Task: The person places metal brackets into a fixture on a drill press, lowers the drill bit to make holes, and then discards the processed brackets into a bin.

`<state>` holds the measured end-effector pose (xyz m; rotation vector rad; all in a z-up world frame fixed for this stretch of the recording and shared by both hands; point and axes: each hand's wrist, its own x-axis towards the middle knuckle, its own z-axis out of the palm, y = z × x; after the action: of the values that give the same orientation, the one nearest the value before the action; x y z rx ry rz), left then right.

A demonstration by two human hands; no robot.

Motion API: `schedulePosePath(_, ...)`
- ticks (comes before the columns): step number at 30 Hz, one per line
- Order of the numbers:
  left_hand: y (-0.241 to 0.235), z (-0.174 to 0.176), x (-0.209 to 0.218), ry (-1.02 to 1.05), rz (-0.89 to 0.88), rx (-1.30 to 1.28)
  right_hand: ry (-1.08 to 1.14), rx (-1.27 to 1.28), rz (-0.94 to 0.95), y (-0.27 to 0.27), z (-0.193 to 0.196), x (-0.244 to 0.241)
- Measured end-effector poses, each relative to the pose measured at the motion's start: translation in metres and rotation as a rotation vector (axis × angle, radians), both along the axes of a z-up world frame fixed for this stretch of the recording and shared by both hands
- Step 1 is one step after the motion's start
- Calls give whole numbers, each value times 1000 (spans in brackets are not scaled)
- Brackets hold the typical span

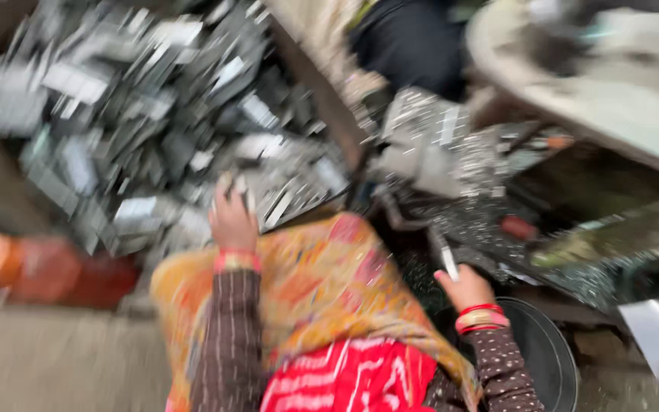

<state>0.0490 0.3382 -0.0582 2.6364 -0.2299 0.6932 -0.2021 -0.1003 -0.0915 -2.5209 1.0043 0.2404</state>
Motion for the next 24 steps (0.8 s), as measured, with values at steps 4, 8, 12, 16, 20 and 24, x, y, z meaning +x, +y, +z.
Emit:
schedulePosePath(4,81,0,24,-65,391,-235,-10,-115,123,-2,8,-3)
schedulePosePath(8,126,-23,19,27,597,-266,81,-1,54,5,23,2)
schedulePosePath(12,115,-64,39,217,488,-99,79,62,10,8,26,3)
schedulePosePath(16,78,-98,57,271,302,71,68,59,20,-2,14,1)
schedulePosePath(20,63,-129,67,397,409,97,7,-146,92,-6,-7,-1)
schedulePosePath(24,65,-150,77,485,529,157,9,-13,-17,3,-4,1)
